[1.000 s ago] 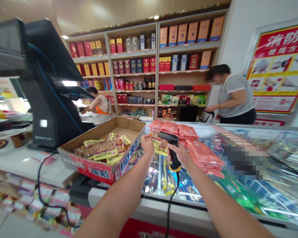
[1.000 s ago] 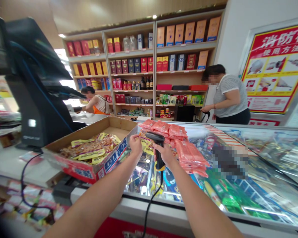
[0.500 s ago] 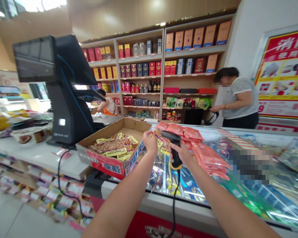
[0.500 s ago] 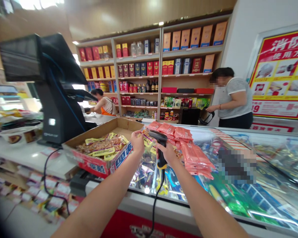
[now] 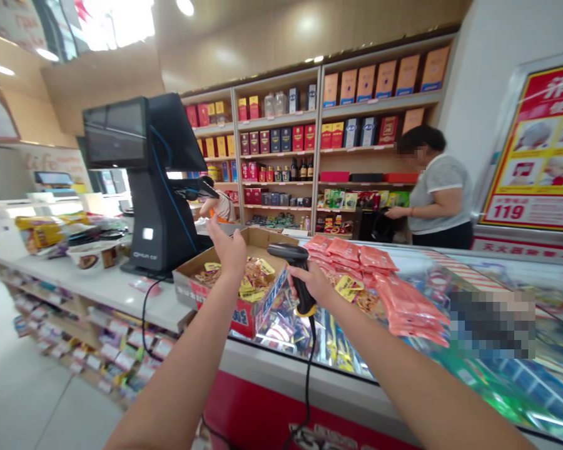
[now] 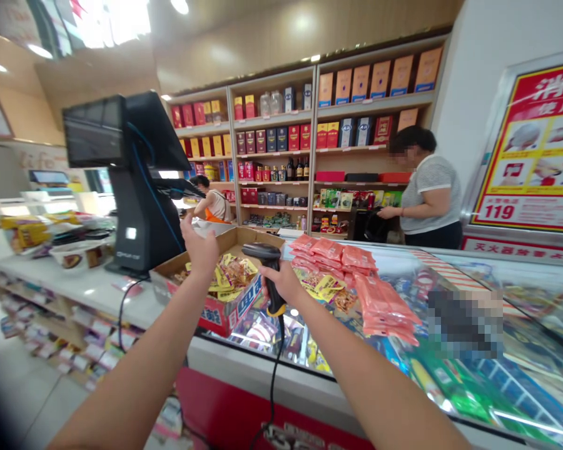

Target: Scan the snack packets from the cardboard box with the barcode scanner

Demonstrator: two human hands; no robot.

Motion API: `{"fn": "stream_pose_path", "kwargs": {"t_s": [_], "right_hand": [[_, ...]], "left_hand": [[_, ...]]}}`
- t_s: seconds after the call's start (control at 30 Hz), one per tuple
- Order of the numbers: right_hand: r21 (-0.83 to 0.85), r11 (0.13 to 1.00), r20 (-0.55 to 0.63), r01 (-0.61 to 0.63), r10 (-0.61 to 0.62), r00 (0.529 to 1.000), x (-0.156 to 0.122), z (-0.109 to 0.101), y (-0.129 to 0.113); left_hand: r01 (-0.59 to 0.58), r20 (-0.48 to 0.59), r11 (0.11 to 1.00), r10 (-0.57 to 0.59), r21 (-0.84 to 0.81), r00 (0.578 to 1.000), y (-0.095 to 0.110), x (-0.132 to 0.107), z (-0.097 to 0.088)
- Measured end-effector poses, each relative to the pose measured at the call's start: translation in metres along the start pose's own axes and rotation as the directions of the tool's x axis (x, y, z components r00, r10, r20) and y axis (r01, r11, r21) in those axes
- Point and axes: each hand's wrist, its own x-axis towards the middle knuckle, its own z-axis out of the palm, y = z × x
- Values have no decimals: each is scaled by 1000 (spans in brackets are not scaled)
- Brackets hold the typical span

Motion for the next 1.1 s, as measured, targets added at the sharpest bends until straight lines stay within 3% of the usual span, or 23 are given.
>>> {"fn": "stream_pose_path", "kwargs": {"t_s": [0.07,0.17,0.23,0.3,0.4,0.47,0.53,0.7,0.77,0.83,0.9,1.0,1.03,1.1], "right_hand": [[17,1000,-66,4,-2,998,-5,-11,5],[28,999,-207,22,-15,978,-9,-40,8],[17,999,-314,47,-40,949,-12,-64,9],[-16,996,-397,82,-82,914,-16,-86,10],[-47,995,-469,92,-103,877,-23,-112,19],[-54,994,-493,92,-107,863,-29,-123,28],[-70,994,-491,87,-110,864,-33,-128,38],[-101,994,-452,52,-92,887,-36,-129,45],[-112,992,-447,53,-98,889,-36,-127,42],[-110,992,-446,58,-101,889,-36,-125,39],[-97,994,-433,47,-85,897,-37,-124,38],[-79,997,-385,25,-53,921,-38,-123,37],[-73,997,-368,21,-46,929,-38,-123,37],[-66,998,-344,16,-38,938,-39,-122,37]], "left_hand": [[-72,70,996,75,-44,995,20,-21,8],[-83,277,990,112,-116,954,42,-67,36],[-19,455,997,52,-77,889,44,-100,60],[72,597,994,-108,85,795,36,-127,83],[124,678,927,-346,353,649,14,-157,108],[88,699,899,-393,430,598,0,-170,117],[48,711,887,-399,459,580,-11,-180,122],[54,710,890,-397,453,582,-23,-197,128],[94,743,903,-400,418,537,-27,-198,130],[239,773,917,-398,319,495,-33,-198,132],[453,758,880,-389,138,523,-40,-195,134],[690,627,716,-491,-106,605,-51,-192,135],[744,580,651,-551,-152,600,-53,-192,136],[825,532,521,-645,-218,548,-55,-190,136]]}}
